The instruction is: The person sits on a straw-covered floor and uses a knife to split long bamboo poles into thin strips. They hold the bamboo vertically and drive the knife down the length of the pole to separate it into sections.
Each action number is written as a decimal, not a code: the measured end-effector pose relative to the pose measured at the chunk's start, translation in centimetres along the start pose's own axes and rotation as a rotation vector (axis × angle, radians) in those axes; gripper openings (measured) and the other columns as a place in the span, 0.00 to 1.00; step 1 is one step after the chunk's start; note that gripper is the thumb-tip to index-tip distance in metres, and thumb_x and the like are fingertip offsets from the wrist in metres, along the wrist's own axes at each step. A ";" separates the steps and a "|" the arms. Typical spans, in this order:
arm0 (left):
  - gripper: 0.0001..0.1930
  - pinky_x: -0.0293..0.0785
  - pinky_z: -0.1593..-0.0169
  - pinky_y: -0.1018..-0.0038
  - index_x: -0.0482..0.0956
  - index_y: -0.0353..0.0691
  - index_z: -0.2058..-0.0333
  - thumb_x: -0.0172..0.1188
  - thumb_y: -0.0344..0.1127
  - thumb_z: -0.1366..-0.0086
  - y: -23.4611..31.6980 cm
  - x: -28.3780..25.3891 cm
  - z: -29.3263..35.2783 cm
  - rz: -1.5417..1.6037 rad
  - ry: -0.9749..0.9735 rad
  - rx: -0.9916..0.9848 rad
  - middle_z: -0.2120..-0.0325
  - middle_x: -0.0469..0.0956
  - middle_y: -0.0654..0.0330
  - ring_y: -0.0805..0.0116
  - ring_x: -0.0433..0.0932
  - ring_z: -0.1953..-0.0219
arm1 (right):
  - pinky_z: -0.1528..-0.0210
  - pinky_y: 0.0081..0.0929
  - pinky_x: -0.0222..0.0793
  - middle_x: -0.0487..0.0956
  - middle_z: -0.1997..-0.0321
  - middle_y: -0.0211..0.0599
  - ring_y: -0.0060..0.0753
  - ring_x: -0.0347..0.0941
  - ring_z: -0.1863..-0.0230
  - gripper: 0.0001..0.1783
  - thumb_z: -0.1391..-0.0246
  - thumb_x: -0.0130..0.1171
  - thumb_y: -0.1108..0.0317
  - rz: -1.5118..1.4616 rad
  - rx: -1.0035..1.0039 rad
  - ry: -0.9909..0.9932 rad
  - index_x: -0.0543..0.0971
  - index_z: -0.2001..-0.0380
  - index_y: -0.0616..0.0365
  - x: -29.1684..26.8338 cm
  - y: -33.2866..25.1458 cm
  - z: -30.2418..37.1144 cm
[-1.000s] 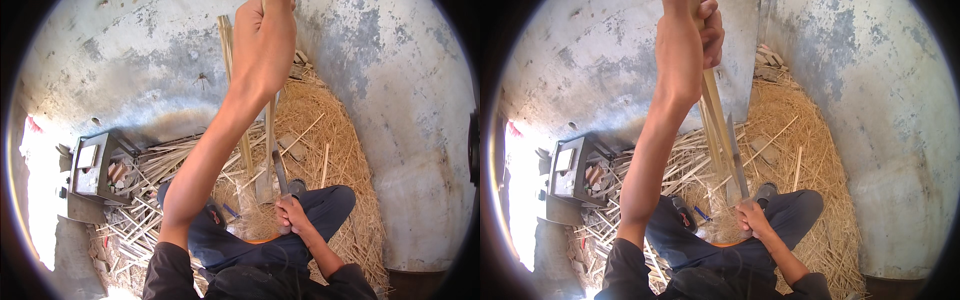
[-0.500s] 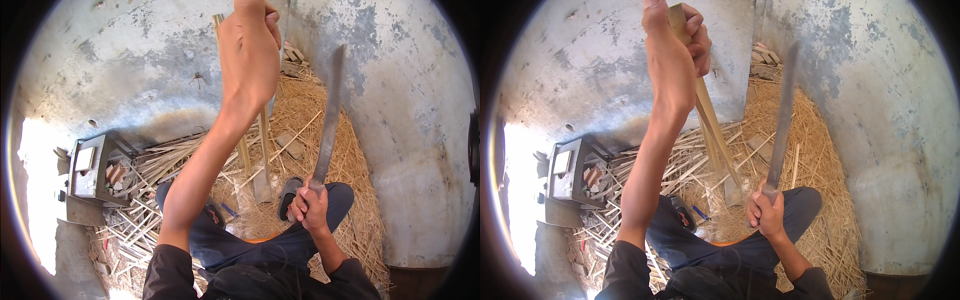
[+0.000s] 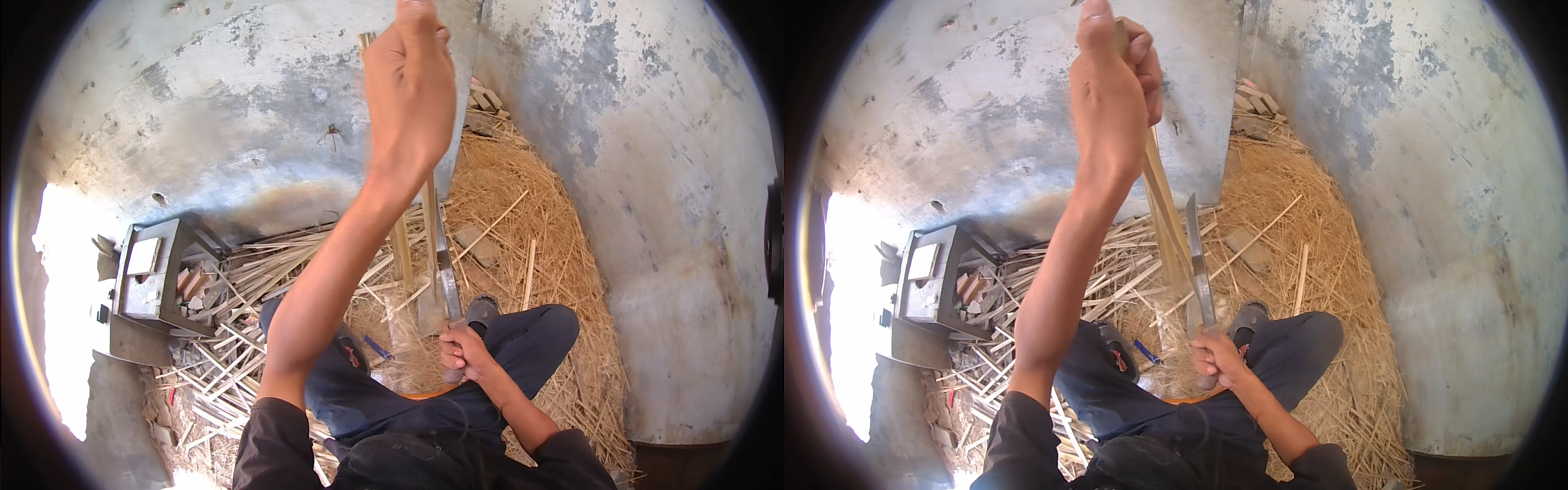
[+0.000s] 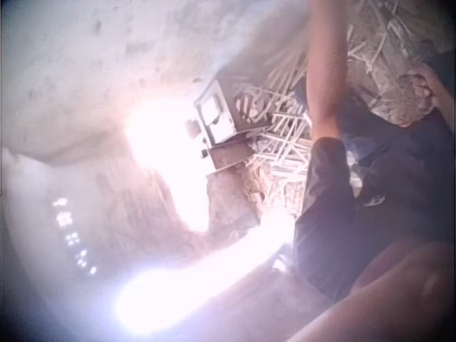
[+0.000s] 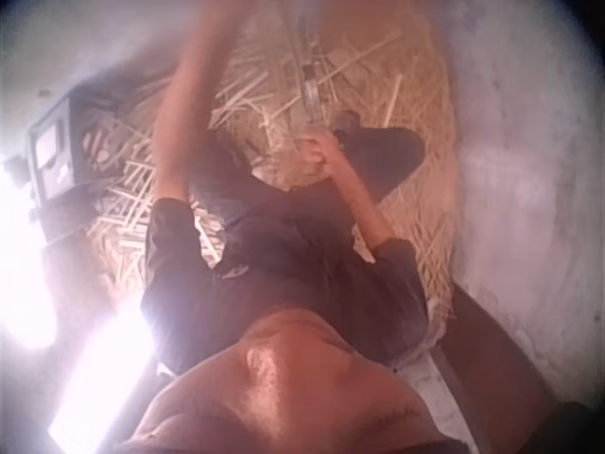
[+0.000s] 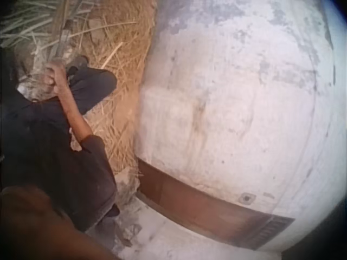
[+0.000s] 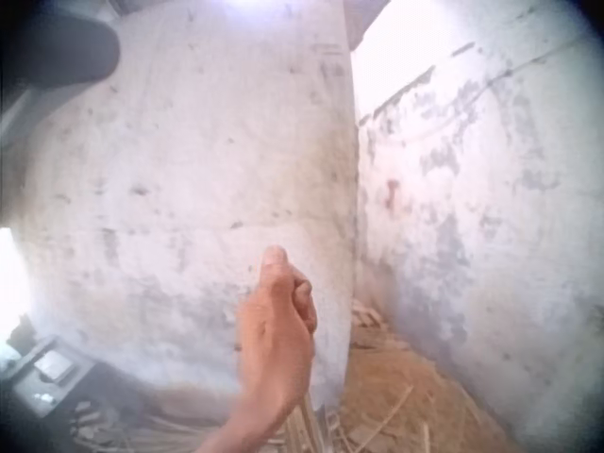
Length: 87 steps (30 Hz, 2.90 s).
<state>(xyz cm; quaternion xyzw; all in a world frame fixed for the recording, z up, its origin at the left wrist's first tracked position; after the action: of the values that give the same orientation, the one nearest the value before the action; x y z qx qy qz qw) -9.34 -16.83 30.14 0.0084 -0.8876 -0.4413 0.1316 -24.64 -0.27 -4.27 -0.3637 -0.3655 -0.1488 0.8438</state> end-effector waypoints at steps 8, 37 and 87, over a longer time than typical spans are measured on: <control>0.31 0.51 0.75 0.71 0.58 0.46 0.82 0.35 0.59 0.22 -0.1 0.7 -1.0 -0.185 0.024 0.039 0.87 0.54 0.69 0.76 0.52 0.82 | 0.89 0.21 0.50 0.61 0.85 0.23 0.17 0.56 0.90 0.09 0.38 0.54 0.72 0.288 -0.219 0.209 0.66 0.71 0.52 1.2 -1.3 0.0; 0.29 0.43 0.80 0.74 0.53 0.48 0.80 0.36 0.63 0.26 -0.9 -0.3 -0.1 -0.047 -0.017 0.114 0.86 0.52 0.70 0.80 0.46 0.84 | 0.88 0.22 0.52 0.61 0.85 0.24 0.17 0.56 0.90 0.11 0.40 0.54 0.77 0.331 -0.255 0.161 0.64 0.73 0.53 5.5 -3.4 0.5; 0.28 0.47 0.80 0.76 0.56 0.48 0.77 0.39 0.64 0.28 -2.0 -3.1 -1.2 -0.052 0.050 0.128 0.85 0.53 0.70 0.79 0.48 0.84 | 0.88 0.23 0.52 0.62 0.85 0.23 0.17 0.57 0.89 0.05 0.43 0.52 0.76 0.400 -0.118 0.079 0.67 0.70 0.56 7.1 -4.5 -2.8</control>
<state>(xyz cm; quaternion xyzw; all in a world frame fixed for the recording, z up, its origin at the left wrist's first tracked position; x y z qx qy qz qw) -6.29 -18.54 28.55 0.0509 -0.9099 -0.3865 0.1416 -20.63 -5.31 1.86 -0.4716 -0.2432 -0.0139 0.8475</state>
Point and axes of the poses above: each hand's wrist, its own z-axis away from the middle knuckle, its own x-axis out of the palm, y = z × x, the point moved 1 cm from there along -z, towards the middle knuckle
